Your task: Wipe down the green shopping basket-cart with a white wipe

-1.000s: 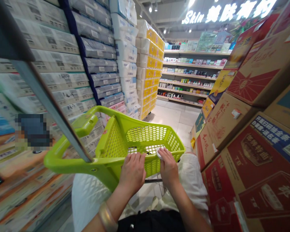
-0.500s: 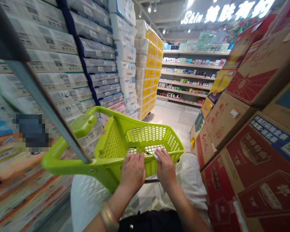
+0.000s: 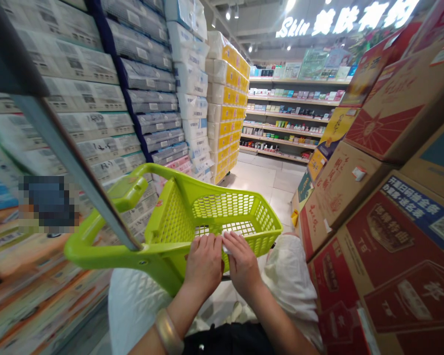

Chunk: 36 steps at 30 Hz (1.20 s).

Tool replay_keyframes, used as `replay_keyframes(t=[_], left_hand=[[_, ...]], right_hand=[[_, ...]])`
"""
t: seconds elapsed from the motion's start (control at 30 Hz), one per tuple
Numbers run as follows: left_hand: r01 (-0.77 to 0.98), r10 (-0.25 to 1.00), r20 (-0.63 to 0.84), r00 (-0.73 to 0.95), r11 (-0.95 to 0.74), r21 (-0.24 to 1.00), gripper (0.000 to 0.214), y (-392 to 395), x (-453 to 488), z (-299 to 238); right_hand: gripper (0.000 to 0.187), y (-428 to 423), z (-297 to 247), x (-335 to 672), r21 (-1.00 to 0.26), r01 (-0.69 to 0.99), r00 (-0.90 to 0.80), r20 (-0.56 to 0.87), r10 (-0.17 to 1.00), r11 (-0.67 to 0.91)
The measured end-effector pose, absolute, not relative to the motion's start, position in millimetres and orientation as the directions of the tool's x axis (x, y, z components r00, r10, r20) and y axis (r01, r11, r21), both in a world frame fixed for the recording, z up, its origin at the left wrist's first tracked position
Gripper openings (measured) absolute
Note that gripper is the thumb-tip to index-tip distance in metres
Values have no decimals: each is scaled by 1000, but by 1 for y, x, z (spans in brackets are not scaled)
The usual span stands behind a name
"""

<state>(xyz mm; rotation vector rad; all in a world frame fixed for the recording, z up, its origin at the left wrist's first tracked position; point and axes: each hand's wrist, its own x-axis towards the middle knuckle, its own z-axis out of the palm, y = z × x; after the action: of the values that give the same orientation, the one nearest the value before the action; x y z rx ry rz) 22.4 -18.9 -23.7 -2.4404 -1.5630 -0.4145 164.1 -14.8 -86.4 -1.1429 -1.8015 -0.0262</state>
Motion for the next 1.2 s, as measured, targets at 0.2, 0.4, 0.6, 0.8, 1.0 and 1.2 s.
replay_keyframes(t=[0.2,0.4,0.6,0.8,1.0,1.2], left_hand=[[906,840,360,406,-422,-39,42,-19,21,-25],[911,848,354,395,-410,-35,31,-19,22,-26],[909,830,393,397,-415,-43,40,-18,22,-29],[906,813,427,396,-423,-37,30,-17,21,-32],[912,821,419,387,-409,-41,39,-17,22,-33],[906,820,413,397,-421,-36,33,-17,21,-33]], right_hand=[[41,-10,-89,169,-476,756,52,728,684,450],[43,-12,-85,160,-449,704,-88,714,695,550],[41,-9,-89,170,-485,765,73,719,691,423],[43,-13,-86,160,-425,722,-86,728,680,546],[40,-11,-92,176,-474,785,78,714,696,398],[43,-14,-90,165,-420,736,-87,719,690,531]])
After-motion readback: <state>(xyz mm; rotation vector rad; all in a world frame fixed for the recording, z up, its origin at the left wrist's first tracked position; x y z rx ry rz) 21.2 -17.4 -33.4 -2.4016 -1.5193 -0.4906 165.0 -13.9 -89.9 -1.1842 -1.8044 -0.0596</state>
